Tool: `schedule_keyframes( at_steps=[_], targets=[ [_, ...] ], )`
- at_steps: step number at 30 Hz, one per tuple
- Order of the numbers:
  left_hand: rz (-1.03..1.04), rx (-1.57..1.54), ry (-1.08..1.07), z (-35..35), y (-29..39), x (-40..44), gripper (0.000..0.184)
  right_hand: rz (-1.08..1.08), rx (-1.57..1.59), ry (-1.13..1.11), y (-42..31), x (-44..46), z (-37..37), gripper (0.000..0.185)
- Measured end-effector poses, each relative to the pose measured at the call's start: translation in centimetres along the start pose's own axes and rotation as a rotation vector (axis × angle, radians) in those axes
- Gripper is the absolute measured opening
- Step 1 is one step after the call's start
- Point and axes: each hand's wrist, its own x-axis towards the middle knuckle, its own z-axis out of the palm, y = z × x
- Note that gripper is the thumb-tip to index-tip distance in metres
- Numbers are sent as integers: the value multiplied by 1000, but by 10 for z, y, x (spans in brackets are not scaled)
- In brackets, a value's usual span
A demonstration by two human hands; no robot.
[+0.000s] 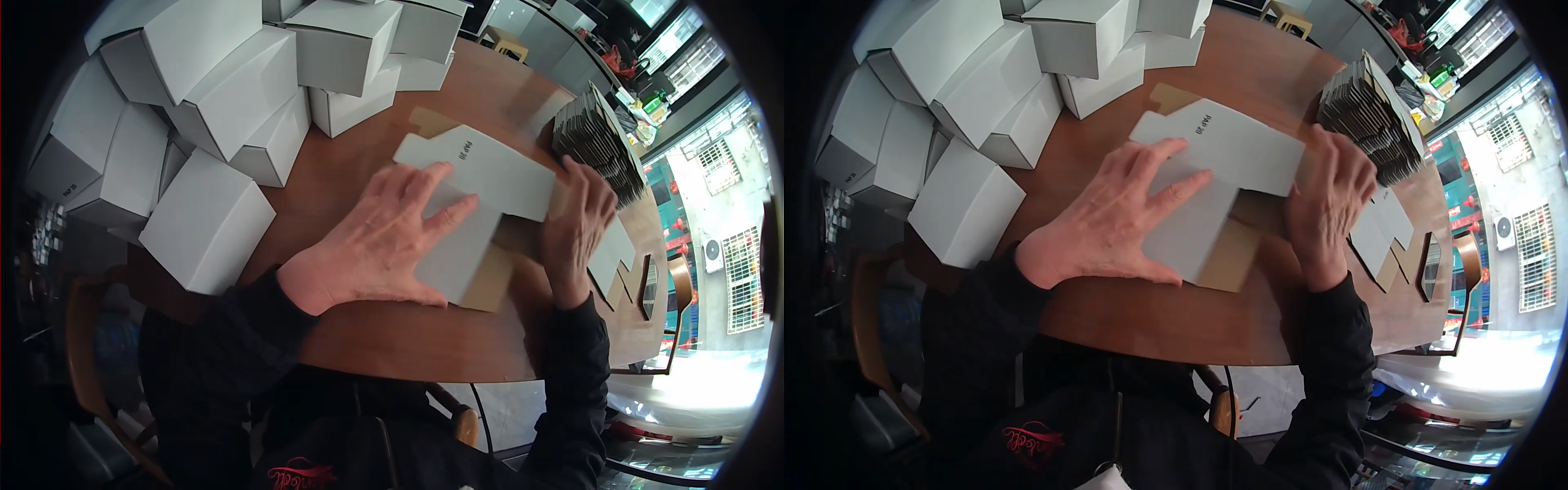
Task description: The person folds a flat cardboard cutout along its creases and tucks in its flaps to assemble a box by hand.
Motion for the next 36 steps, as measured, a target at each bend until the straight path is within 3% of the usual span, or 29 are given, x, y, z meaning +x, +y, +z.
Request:
schedule_keyframes(
  at_steps=[4, 8, 9, 13, 18, 24, 28, 34, 36],
  targets=[
    [49, -173, 11, 12, 11, 1, 101, 180, -227, -43, -6, -1, -12, 48],
    [81, -203, 50, 17, 16, 1, 98, 642, 261, -354, -3, -5, -11, 42],
    [85, -205, 57, 17, 16, 2, 98, 638, 264, -352, -5, -3, -12, 42],
    [116, -200, 81, 19, 16, 2, 96, 951, 1022, -187, -24, -3, -21, 43],
    [88, -253, 66, 19, 16, 2, 91, 1210, 1447, -50, -46, 4, -23, 44],
    [87, -210, 88, 17, 16, 4, 89, 1313, 1695, -130, -21, -21, -9, 48],
    [84, -171, 123, 15, 14, 3, 82, 1531, 1866, -462, -25, -9, -15, 45],
    [231, 89, 267, 17, 12, 8, 68, 1397, 2099, -613, -6, -27, -12, 41],
    [204, -99, 271, 10, 15, 9, 66, 1314, 1866, -683, -10, -24, -14, 41]
  ],
)
